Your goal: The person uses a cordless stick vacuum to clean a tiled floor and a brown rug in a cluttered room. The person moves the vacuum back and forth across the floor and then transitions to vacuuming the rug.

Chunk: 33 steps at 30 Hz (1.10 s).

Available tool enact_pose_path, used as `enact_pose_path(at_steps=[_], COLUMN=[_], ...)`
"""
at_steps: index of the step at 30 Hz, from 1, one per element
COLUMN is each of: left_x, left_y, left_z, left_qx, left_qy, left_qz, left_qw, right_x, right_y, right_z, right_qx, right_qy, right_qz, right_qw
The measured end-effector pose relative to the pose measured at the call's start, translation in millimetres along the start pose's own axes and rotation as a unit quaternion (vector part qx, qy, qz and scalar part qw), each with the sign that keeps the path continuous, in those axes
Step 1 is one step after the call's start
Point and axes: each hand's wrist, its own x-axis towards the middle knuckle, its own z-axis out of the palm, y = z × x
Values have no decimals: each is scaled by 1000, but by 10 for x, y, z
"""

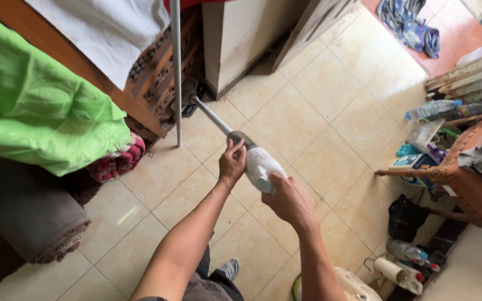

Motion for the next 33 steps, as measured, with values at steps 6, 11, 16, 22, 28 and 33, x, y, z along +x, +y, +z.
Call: enact_pose_path(at_steps=[6, 11, 16, 22, 28, 33], left_x=[461, 285, -253, -926, -1452, -2005], left_y=[-421, -652, -478, -201, -108, -77], left_z=[-441, -554, -559, -335, -106, -75], left_qx=[87, 94, 77, -61, -2, 80], left_qy=[-36, -7, -6, 26, 7, -42], left_qz=[-118, -80, -82, -101, -140, -104], left_qw=[989, 992, 994, 993, 990, 990], right_x=[318, 110, -205, -577, -1163, -1843], right_y=[-436, -610, -337, 75, 239, 450], right_z=[499, 523, 763, 846, 642, 766], right_qx=[185, 218, 138, -7, 80, 216], right_qy=[-42, -148, -139, -104, -190, -198], right_qz=[-22, 55, 25, -17, 54, 74], right_qw=[982, 963, 980, 994, 977, 953])
